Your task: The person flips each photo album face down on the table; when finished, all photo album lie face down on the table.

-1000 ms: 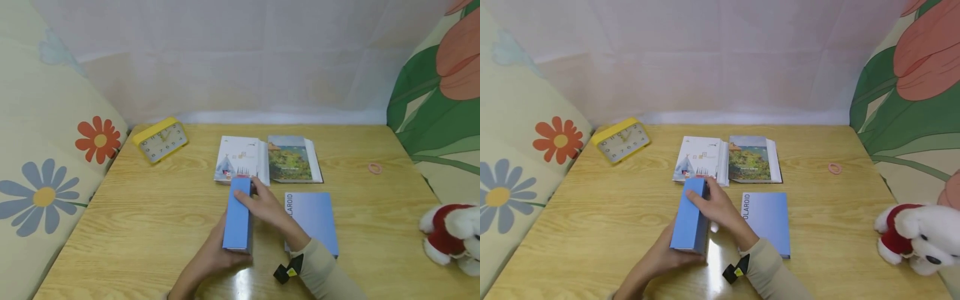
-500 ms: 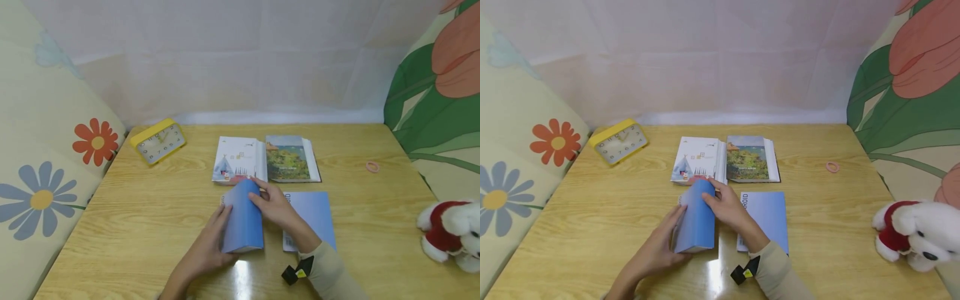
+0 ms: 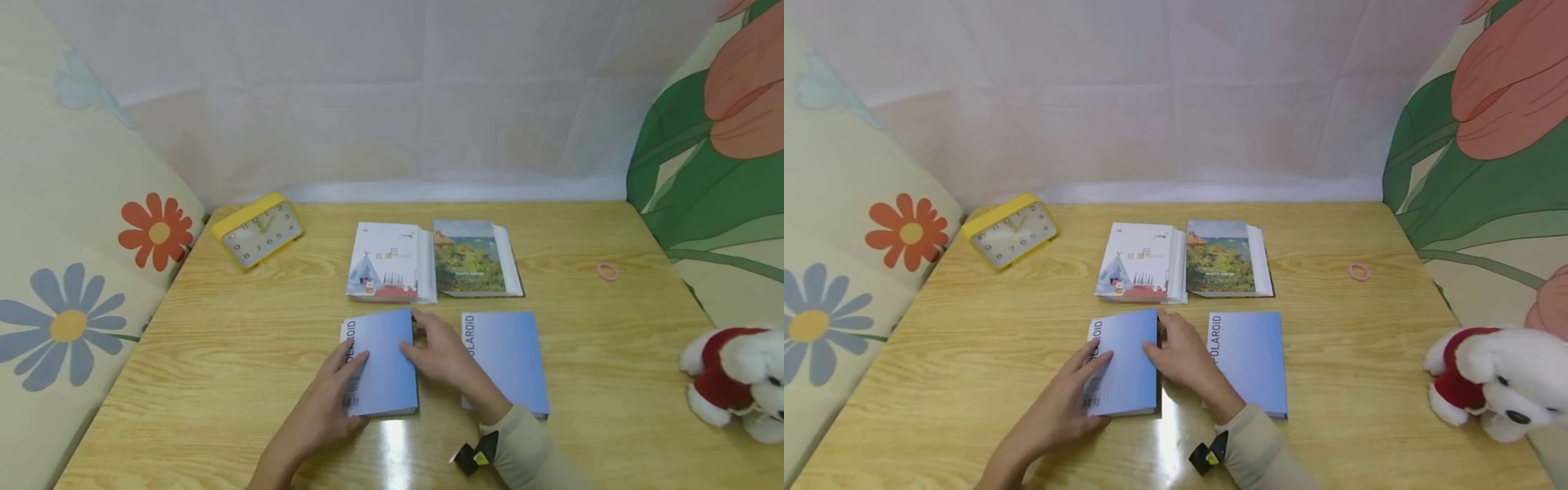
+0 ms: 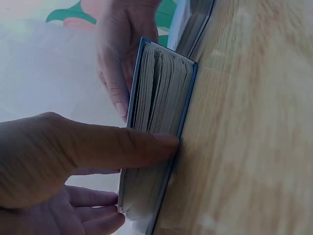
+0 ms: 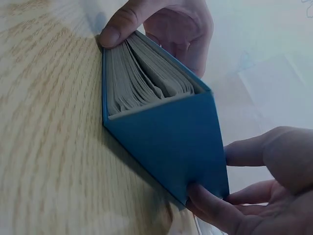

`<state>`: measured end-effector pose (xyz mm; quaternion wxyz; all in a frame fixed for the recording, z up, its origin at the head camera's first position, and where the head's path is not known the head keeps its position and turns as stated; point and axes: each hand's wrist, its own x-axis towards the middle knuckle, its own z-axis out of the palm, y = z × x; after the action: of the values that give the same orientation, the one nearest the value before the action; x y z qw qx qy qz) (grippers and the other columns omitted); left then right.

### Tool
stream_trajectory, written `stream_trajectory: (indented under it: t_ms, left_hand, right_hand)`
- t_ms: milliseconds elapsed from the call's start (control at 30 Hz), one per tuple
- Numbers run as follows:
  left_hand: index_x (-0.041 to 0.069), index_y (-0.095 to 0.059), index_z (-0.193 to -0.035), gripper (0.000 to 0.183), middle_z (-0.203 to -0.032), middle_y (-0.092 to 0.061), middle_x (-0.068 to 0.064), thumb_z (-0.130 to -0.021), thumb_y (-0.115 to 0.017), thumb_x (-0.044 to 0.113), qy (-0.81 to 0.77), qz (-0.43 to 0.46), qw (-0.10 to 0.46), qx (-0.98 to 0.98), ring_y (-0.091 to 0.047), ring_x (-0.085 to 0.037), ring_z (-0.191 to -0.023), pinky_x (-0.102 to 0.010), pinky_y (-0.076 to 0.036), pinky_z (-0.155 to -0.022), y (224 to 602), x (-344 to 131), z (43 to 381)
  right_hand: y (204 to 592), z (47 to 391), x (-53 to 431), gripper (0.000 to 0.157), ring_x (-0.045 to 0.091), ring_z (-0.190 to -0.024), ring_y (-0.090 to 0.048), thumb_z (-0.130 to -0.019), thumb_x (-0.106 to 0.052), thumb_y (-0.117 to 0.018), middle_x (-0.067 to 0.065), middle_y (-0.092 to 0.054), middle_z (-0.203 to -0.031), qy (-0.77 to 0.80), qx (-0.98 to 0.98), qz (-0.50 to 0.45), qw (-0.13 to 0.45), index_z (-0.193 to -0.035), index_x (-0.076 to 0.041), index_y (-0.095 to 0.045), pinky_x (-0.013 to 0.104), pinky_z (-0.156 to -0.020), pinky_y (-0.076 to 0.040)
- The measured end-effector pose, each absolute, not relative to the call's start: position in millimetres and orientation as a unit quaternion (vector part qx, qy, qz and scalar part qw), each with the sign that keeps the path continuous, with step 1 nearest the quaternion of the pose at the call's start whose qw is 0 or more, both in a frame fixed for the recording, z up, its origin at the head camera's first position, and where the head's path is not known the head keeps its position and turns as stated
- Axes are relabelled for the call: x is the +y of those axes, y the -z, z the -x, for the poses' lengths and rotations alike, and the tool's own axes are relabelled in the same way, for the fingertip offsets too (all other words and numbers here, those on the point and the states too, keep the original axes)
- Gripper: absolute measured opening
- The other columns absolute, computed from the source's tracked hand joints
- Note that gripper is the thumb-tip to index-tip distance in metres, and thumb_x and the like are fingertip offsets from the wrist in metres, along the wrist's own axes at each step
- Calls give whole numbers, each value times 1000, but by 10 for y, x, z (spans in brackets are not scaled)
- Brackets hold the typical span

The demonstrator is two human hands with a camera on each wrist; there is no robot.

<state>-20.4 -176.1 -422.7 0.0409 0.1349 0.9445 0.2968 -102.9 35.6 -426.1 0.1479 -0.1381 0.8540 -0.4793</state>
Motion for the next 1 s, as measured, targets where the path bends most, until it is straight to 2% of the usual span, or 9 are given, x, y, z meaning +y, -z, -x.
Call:
stream_trajectory:
  t_ms: [200, 367, 433, 567, 700, 800, 867, 933, 1000]
  left_hand:
    - [-2, -54, -139, 87, -152, -35, -27, -62, -94, 9, -280, -151, 52, 947, -34, -46, -139, -55, -34, -111, 4184, -1738, 238]
    - [-4, -55, -136, 90, -145, -42, -32, -66, -92, 38, -207, -201, 95, 953, -42, -49, -131, -61, -37, -107, 3949, -1715, 428]
    - [-4, -52, -138, 92, -144, -42, -33, -70, -88, 46, -180, -234, 101, 950, -43, -49, -130, -62, -37, -106, 3809, -1660, 622]
    - [-3, -42, -147, 87, -148, -37, -33, -82, -81, 39, -177, -287, 79, 938, -38, -48, -135, -61, -33, -109, 3602, -1425, 1180]
    - [-4, -25, -154, 94, -156, -22, -33, -88, -74, 43, -180, -282, 84, 938, -25, -47, -143, -60, -26, -114, 3560, -1105, 1694]
    - [1, -10, -158, 107, -160, -11, -31, -87, -72, 51, -188, -245, 109, 945, -16, -45, -146, -60, -22, -116, 3659, -883, 1952]
    - [0, -4, -158, 117, -159, -8, -33, -83, -75, 54, -191, -218, 120, 949, -15, -45, -146, -58, -22, -116, 3775, -760, 2067]
    - [-2, -5, -157, 125, -156, -16, -35, -76, -81, 55, -195, -191, 125, 954, -24, -46, -143, -57, -28, -114, 3905, -660, 2138]
    - [-6, -12, -154, 126, -149, -31, -35, -71, -85, 55, -179, -178, 126, 959, -35, -45, -136, -54, -35, -111, 4029, -582, 2175]
  right_hand:
    - [4286, 1043, 404, 67, 30, -119, -59, -95, -19, -67, 18, -52, -142, 495, 844, 123, 165, -151, 2, -36, 44, -100, -49]
    - [4147, 1114, 551, 67, 31, -120, -59, -96, -28, -65, 17, -54, -141, 459, 861, 134, 172, -151, -3, -38, 49, -100, -49]
    - [4012, 1198, 667, 66, 32, -121, -57, -96, -34, -64, 16, -53, -142, 440, 873, 138, 158, -152, -7, -39, 53, -99, -48]
    - [3719, 1532, 968, 68, 37, -127, -52, -98, -40, -61, 17, -44, -150, 399, 902, 134, 92, -154, -12, -36, 58, -100, -45]
    - [3557, 1980, 1245, 65, 40, -137, -40, -100, -41, -56, 20, -38, -153, 349, 929, 116, 47, -152, -6, -38, 60, -109, -34]
    - [3568, 2287, 1396, 63, 41, -140, -33, -102, -40, -52, 22, -37, -153, 311, 943, 103, 49, -150, -2, -38, 59, -113, -28]
    - [3635, 2460, 1467, 64, 41, -140, -32, -102, -39, -51, 24, -36, -153, 296, 948, 97, 57, -150, 1, -37, 57, -114, -27]
    - [3730, 2594, 1514, 65, 42, -141, -31, -102, -38, -51, 24, -34, -154, 292, 949, 93, 71, -151, 2, -33, 57, -115, -26]
    - [3846, 2707, 1551, 66, 43, -141, -31, -103, -36, -51, 26, -33, -154, 299, 945, 95, 89, -152, 4, -31, 55, -116, -25]
